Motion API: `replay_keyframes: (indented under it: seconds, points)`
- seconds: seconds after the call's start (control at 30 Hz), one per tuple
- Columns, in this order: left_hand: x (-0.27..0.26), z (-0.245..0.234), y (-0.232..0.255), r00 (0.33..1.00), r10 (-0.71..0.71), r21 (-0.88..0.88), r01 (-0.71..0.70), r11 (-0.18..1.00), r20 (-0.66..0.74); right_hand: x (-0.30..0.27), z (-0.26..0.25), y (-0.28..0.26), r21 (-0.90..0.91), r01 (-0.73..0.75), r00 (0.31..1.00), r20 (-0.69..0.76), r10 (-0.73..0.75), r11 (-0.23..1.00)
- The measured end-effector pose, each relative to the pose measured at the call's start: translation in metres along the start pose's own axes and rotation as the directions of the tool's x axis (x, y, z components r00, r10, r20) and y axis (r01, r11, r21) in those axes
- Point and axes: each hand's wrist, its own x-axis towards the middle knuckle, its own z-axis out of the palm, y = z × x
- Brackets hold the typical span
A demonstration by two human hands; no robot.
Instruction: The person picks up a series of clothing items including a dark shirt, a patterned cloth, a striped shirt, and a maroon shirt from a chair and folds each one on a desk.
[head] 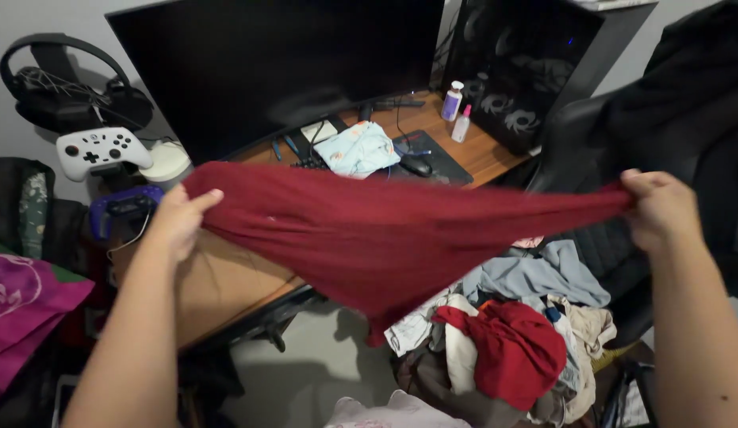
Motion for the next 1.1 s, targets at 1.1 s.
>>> replay_keyframes:
  seconds: [1.1]
  points:
    - [-0.036,0.274,-0.03,0.874,0.109,0.173,-0.214,0.961,0.474,-0.075,0.152,-0.255,0.719,0.029,0.831,0.369,-0.417,0.695]
